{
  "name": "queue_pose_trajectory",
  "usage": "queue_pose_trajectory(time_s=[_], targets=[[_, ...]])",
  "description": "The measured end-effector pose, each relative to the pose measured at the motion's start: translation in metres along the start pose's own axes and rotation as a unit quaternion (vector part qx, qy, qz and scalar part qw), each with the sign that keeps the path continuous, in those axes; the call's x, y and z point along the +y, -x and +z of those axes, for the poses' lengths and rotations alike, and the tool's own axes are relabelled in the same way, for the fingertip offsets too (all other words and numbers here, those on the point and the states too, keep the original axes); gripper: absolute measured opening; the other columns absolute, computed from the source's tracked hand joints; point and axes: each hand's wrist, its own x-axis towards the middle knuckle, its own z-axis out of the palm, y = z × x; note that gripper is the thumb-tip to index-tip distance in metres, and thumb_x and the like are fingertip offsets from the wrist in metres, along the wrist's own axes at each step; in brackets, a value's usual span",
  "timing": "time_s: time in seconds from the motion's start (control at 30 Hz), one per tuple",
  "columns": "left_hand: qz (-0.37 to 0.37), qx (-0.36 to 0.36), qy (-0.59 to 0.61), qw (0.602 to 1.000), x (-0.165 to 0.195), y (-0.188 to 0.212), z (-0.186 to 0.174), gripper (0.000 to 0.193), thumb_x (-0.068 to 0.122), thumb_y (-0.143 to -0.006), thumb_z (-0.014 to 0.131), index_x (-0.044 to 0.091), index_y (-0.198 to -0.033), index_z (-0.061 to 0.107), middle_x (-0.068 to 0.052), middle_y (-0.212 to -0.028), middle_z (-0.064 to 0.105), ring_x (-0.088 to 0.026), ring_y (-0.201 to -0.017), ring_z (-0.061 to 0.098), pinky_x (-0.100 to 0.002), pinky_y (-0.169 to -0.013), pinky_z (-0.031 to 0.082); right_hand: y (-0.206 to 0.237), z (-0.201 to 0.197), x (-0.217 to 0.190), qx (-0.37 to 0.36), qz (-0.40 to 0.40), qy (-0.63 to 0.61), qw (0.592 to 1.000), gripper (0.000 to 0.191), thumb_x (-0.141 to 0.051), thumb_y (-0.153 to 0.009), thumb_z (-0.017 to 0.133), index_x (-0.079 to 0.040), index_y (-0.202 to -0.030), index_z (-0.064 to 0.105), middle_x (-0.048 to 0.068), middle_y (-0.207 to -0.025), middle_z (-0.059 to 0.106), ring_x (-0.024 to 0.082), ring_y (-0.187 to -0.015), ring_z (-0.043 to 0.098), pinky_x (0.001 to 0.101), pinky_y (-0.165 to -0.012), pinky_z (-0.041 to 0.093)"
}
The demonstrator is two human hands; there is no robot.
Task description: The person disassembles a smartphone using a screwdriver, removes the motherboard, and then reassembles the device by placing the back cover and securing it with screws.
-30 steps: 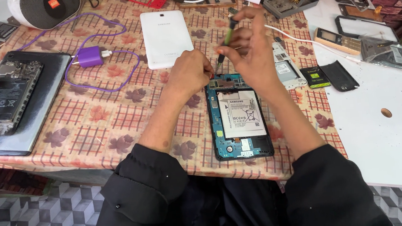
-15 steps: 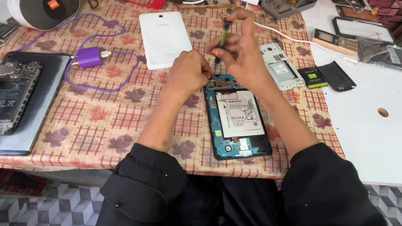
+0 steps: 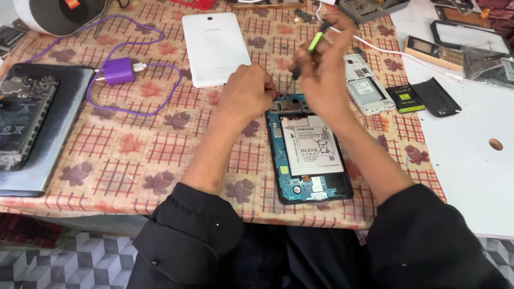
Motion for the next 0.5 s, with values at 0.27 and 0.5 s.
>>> queue_pose_trajectory(time_s=[0.27,0.5], targets=[[0.021,0.032,-0.040,0.998,-0.004,0.000,0.021,0.003,0.004,-0.075,0.072,0.002,-0.076,0.075,-0.022,-0.090,0.072,-0.040,-0.085,0.071,-0.048,-0.076,0.057,0.032,-0.112,-0.038,-0.166,0.152,0.336,0.915,0.029,-0.019,-0.092,0.075,-0.004,-0.116,0.068,0.011,-0.066,0.065,0.016,-0.052,0.057,0.0332,-0.050,0.043],[-0.013,0.001,-0.041,0.999,-0.006,0.000,0.018,0.005,0.001,-0.076,0.070,0.004,-0.076,0.075,-0.018,-0.087,0.074,-0.037,-0.084,0.072,-0.047,-0.075,0.057,0.069,-0.131,-0.038,-0.168,0.276,0.316,0.892,0.019,-0.018,-0.085,0.079,-0.006,-0.100,0.082,0.013,-0.068,0.077,0.017,-0.054,0.070,0.0312,-0.054,0.053]])
